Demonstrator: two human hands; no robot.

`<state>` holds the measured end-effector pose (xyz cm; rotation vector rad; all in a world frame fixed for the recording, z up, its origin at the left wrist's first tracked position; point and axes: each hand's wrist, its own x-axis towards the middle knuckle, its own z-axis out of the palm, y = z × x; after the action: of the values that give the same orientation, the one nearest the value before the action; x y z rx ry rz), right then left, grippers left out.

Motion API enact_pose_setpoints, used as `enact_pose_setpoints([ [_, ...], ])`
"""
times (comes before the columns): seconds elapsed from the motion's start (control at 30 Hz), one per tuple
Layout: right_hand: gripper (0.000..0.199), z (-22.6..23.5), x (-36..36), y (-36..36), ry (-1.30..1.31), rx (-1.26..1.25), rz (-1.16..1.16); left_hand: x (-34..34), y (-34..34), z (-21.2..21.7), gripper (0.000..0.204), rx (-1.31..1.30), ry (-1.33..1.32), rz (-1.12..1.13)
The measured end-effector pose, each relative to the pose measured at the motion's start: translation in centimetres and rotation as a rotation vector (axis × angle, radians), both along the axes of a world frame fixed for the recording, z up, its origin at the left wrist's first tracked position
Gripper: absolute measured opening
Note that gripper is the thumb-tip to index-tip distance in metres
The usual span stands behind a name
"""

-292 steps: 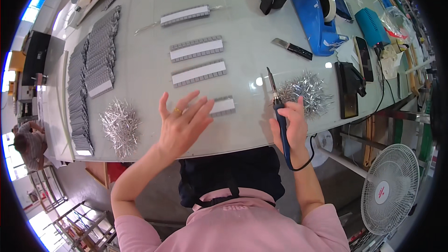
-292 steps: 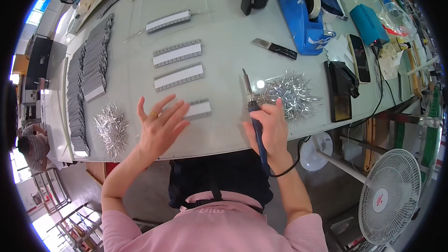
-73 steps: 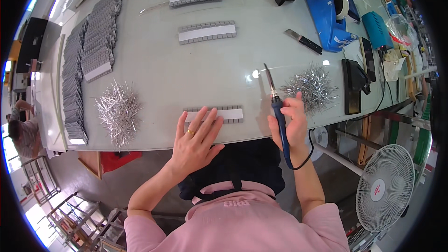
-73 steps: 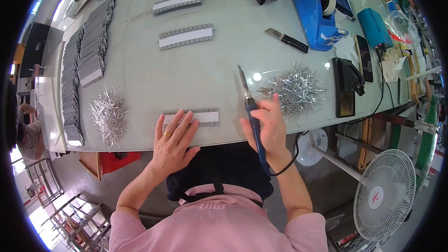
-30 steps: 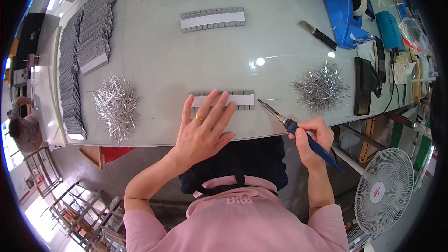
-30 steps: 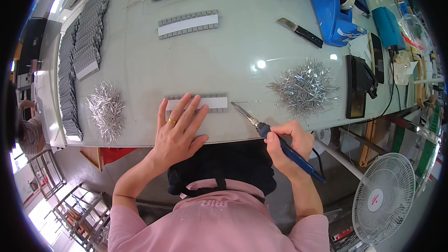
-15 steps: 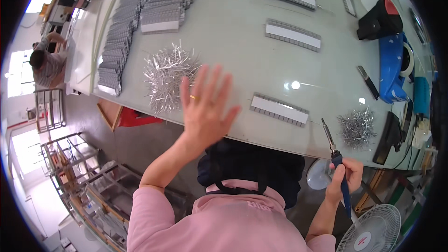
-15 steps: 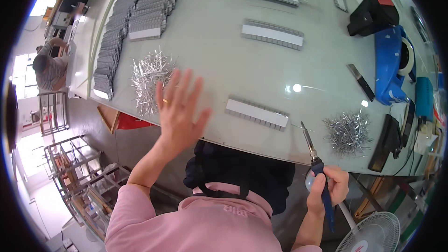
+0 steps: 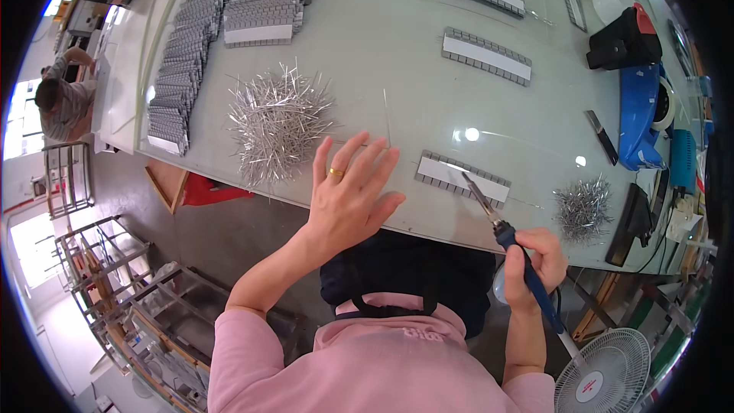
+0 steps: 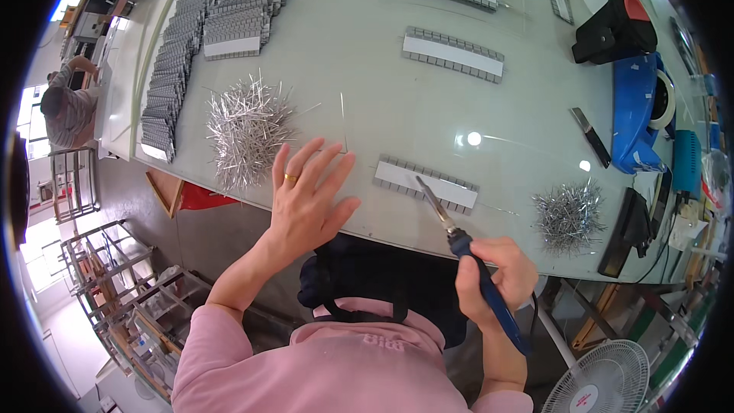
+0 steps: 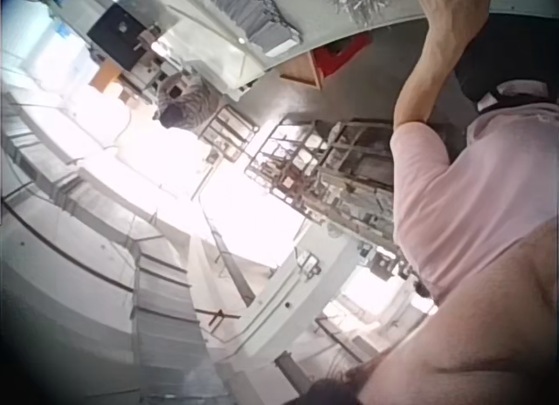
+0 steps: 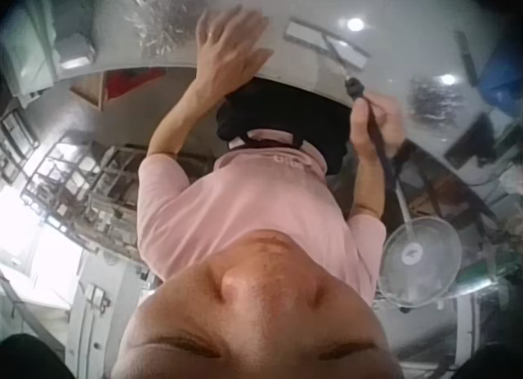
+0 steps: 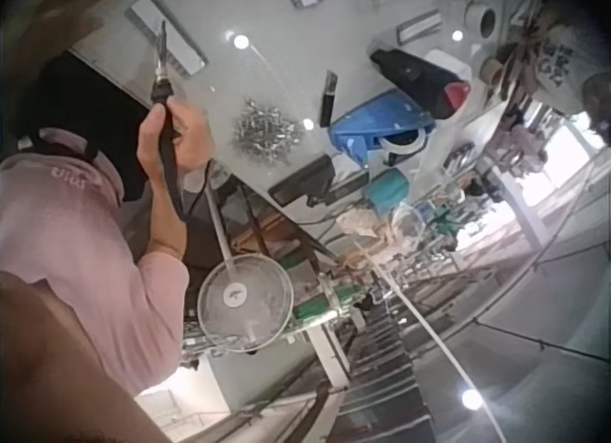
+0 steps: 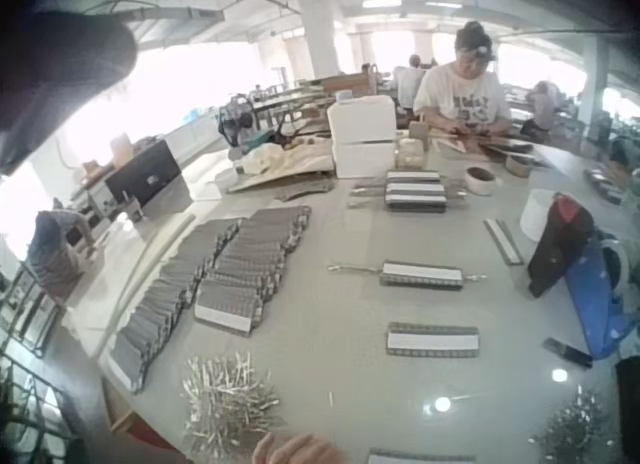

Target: Soldering wire leads onto small electronic modules at a workbench.

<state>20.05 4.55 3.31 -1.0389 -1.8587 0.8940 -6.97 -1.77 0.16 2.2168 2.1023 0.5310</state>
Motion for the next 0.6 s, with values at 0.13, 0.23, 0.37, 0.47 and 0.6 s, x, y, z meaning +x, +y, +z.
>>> enact_pose_setpoints([
  [0.13, 0.017, 0.6, -2.0, 0.5, -0.039, 0.009, 0.088, 0.4, 0.0, -0.3, 0.056, 0.005, -0.082, -0.041],
  [0.23, 0.016, 0.6, -2.9, 0.6, -0.046, -0.007, 0.131, 0.2, 0.1, -0.4, 0.057, 0.011, -0.122, -0.089],
  [0.37, 0.015, 0.5, -3.2, 0.9, -0.036, -0.004, 0.158, 0.0, -0.5, 0.0, 0.058, 0.047, -0.088, -0.061],
  [0.47, 0.015, 0.6, -3.2, 0.9, -0.056, -0.033, 0.146, -0.1, -1.1, 0.0, 0.058, 0.038, -0.024, 0.029],
  [0.6, 0.015, 0.3, -3.3, 0.7, -0.046, -0.027, 0.151, -0.4, -0.6, -0.2, 0.06, 0.037, -0.02, -0.018],
])
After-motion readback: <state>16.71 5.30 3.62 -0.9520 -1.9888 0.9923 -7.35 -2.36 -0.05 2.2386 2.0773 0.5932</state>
